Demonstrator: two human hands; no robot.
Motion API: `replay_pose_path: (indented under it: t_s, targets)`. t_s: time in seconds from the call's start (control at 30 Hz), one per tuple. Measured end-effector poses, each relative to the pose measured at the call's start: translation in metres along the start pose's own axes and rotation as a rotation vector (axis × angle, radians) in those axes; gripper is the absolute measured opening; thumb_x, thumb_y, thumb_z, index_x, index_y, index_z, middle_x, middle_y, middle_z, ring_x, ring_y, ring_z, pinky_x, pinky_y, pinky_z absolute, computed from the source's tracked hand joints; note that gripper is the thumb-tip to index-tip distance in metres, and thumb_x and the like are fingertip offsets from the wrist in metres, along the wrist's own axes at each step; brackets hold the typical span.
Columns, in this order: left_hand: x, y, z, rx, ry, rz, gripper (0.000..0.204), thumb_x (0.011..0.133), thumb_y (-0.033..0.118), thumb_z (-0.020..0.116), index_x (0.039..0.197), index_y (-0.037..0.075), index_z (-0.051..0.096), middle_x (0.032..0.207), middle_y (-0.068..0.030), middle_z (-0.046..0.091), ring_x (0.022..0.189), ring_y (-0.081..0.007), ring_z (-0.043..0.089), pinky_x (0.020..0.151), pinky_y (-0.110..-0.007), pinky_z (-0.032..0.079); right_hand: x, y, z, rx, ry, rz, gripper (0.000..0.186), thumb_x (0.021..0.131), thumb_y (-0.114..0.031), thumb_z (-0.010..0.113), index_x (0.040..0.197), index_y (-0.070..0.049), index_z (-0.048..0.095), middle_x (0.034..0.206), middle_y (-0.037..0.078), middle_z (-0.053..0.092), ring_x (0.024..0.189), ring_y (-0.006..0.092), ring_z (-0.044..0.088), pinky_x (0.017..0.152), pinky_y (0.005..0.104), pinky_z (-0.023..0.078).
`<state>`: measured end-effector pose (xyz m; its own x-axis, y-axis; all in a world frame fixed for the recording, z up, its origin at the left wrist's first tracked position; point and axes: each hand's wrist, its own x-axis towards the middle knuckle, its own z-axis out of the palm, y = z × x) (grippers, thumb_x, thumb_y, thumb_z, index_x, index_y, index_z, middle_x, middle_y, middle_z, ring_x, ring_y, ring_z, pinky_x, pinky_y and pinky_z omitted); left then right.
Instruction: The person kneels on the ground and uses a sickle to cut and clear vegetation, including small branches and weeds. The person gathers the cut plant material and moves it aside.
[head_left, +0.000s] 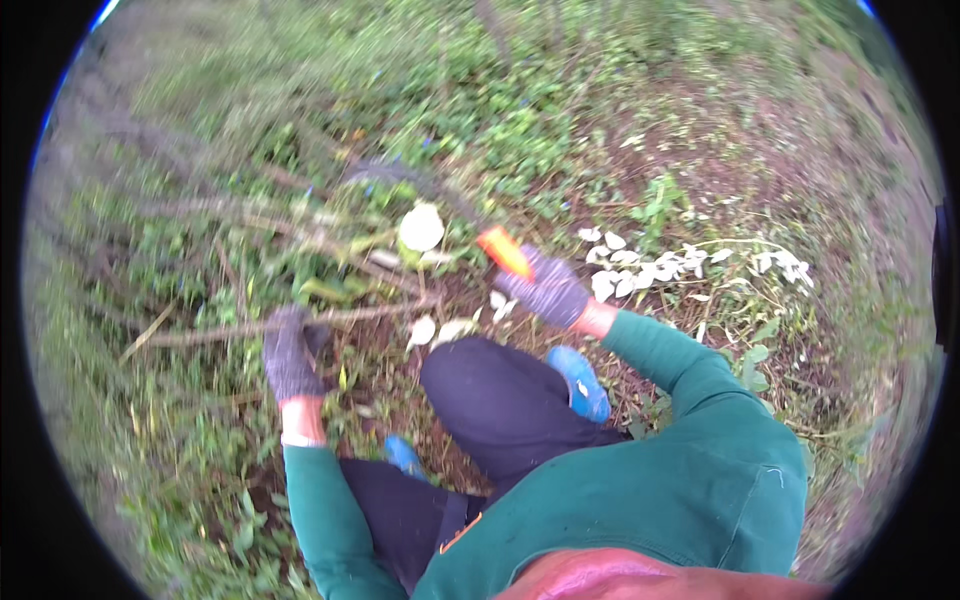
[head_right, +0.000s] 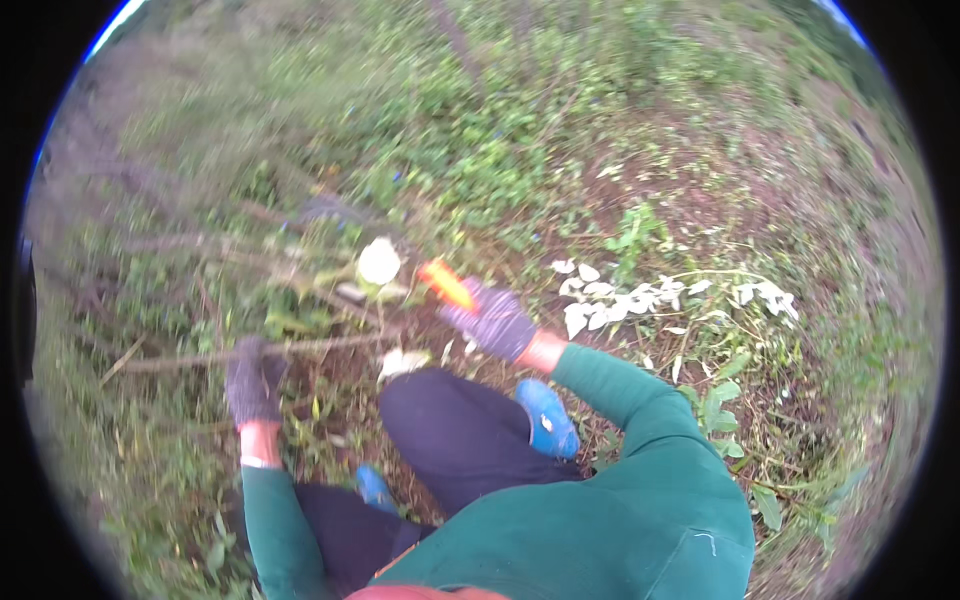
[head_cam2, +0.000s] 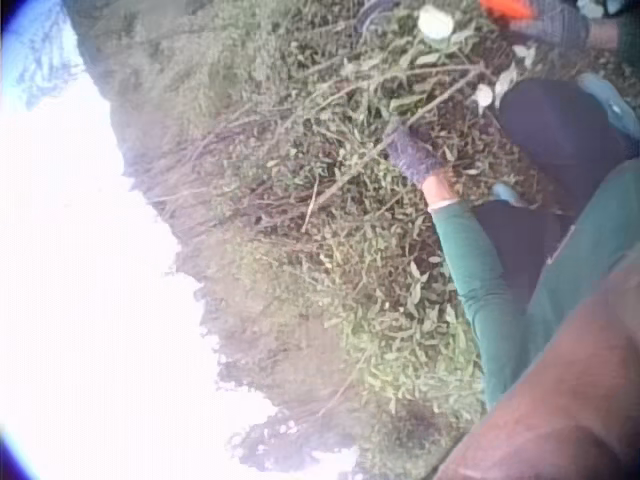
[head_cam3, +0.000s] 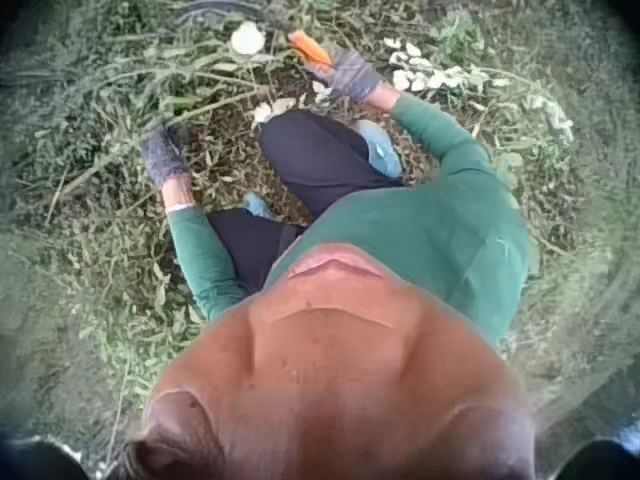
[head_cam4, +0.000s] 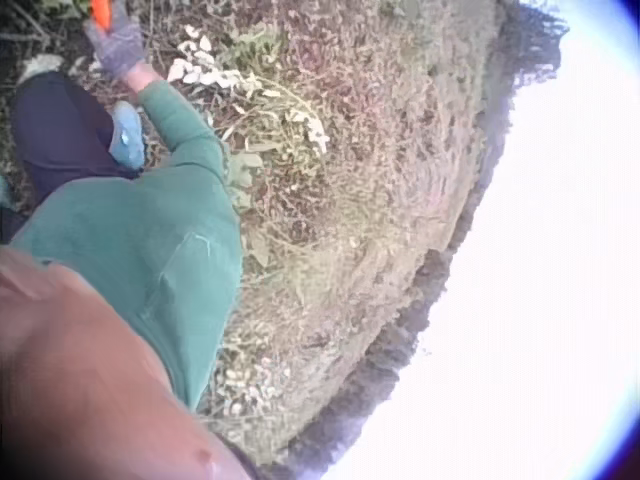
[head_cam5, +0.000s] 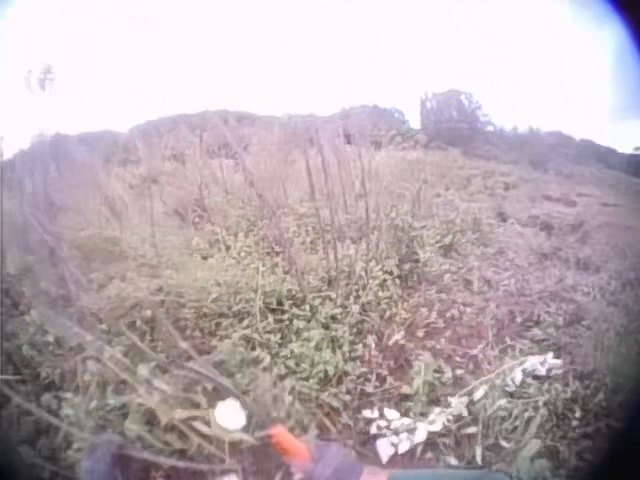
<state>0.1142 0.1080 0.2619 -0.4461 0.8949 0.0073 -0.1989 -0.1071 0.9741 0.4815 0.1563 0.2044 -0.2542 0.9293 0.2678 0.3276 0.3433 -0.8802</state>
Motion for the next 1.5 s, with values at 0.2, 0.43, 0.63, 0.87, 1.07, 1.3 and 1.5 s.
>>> replay_pose_path:
  t_s: [0.2, 0.43, 0.63, 0.87, 1.07, 1.3, 1.5]
  targets:
    - [0.002, 0.004, 0.018, 0.013, -0.109, 0.178, 0.008, 0.085, 0.012, 0.058, 0.091, 0.007, 0.055, 0.076, -0.0030, 0.058, 0.059, -0.0134, 0.055, 0.053, -0.026, 0.048, 0.037, 0.043, -0.010, -0.806, -0.447, -0.063, 0.026, 0.087, -0.034, 0.056, 0.098, -0.011, 0.060, 0.074, 0.012, 0.065, 0.067, 0.0325, 0.064, 0.057, 0.0458, 0.048]
    - [0.017, -0.018, 0.034, -0.084, -0.121, 0.138, 0.012, 0.084, 0.011, 0.065, 0.092, 0.010, 0.055, 0.079, -0.0018, 0.055, 0.064, -0.0138, 0.053, 0.056, -0.027, 0.048, 0.017, -0.001, -0.007, -0.410, -0.232, -0.022, 0.037, 0.087, -0.042, 0.056, 0.102, -0.009, 0.055, 0.081, 0.019, 0.063, 0.076, 0.0393, 0.061, 0.067, 0.0465, 0.047]
    - [0.017, -0.011, 0.028, -0.015, -0.085, 0.182, 0.009, 0.083, 0.009, 0.058, 0.092, 0.009, 0.056, 0.079, -0.0041, 0.055, 0.065, -0.0165, 0.056, 0.057, -0.030, 0.052, 0.032, 0.060, -0.012, -1.044, -0.637, 0.134, 0.033, 0.083, -0.030, 0.058, 0.109, -0.010, 0.061, 0.090, 0.013, 0.067, 0.086, 0.0314, 0.065, 0.072, 0.0428, 0.051]
    - [0.030, -0.012, 0.021, -0.079, -0.014, 0.128, 0.012, 0.085, 0.008, 0.054, 0.097, 0.007, 0.056, 0.075, -0.0062, 0.057, 0.055, -0.0165, 0.056, 0.048, -0.029, 0.051, 0.019, 0.007, -0.020, -0.451, -0.165, 0.160, 0.038, 0.087, -0.040, 0.056, 0.101, -0.005, 0.057, 0.086, 0.020, 0.063, 0.080, 0.0379, 0.061, 0.071, 0.0464, 0.046]
    - [0.030, -0.011, 0.028, 0.132, 0.039, 0.042, 0.012, 0.087, 0.009, 0.055, 0.100, 0.008, 0.057, 0.069, -0.0044, 0.055, 0.049, -0.0139, 0.053, 0.042, -0.025, 0.044, 0.006, -0.044, -0.024, -0.193, -0.063, -0.097, 0.034, 0.087, -0.037, 0.059, 0.104, -0.008, 0.057, 0.084, 0.018, 0.062, 0.080, 0.0369, 0.061, 0.068, 0.0436, 0.047]
    - [0.040, -0.063, 0.044, 0.721, -0.269, 0.439, 0.037, 0.082, 0.012, 0.063, 0.117, 0.002, 0.056, 0.094, -0.0098, 0.063, 0.082, -0.0172, 0.058, 0.073, -0.030, 0.049, 0.007, -0.059, -0.006, -0.454, -0.122, -0.679, 0.030, 0.085, -0.038, 0.060, 0.100, -0.012, 0.059, 0.085, 0.011, 0.062, 0.080, 0.0324, 0.062, 0.066, 0.0402, 0.050]
    - [-0.014, -0.046, 0.078, 0.995, -0.369, 0.689, 0.080, 0.074, 0.018, 0.073, 0.142, 0.010, 0.031, 0.127, -0.0192, 0.052, 0.108, -0.0324, 0.057, 0.095, -0.037, 0.044, 0.004, -0.001, -0.044, -0.718, 0.021, -0.073, 0.030, 0.090, -0.036, 0.051, 0.099, -0.008, 0.056, 0.077, 0.016, 0.063, 0.069, 0.0344, 0.062, 0.061, 0.0452, 0.049]
